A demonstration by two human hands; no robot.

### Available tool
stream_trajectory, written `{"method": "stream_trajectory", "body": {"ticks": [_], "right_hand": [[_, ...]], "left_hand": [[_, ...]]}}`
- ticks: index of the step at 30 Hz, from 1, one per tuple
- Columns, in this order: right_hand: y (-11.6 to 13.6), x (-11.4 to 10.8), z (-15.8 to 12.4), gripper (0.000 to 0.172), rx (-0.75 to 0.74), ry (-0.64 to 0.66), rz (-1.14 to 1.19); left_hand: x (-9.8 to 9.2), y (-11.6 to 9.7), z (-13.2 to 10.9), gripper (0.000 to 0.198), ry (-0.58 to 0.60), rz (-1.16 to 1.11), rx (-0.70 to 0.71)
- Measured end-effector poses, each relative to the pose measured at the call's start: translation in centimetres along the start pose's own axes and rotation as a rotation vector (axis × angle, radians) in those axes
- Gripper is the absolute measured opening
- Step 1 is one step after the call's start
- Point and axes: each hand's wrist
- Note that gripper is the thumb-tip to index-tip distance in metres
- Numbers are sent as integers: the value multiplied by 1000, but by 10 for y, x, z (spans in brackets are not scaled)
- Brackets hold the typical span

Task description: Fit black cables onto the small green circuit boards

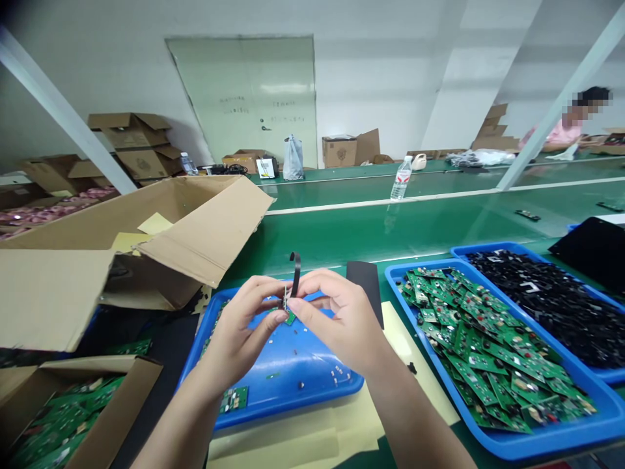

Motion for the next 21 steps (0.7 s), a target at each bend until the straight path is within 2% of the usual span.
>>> {"method": "stream_trajectory", "body": {"ticks": [4,9,12,15,18,21], "right_hand": [[2,-3,-1,4,-62,24,-2],[8,-20,1,14,-74,212,-63],[9,-24,1,13,10,128,103],[9,-17,0,16,126,140,246],[10,-6,-3,24,138,209,261],[11,0,-5,23,135,227,248]], "left_hand": [[1,1,0,26,-60,48,33],[-3,3,1,27,-211,219,127],[-6,3,1,28,-298,364,262],[-7,4,1,30,-344,447,396],[-7,5,1,36,-367,482,483],[-7,6,0,38,-379,504,514]]}}
Point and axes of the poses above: each hand's wrist, its own z-axis towards the middle knuckle, its own x-axis out of the palm, y = z × x, and after that the axes turned 2 degrees about y, right-handed
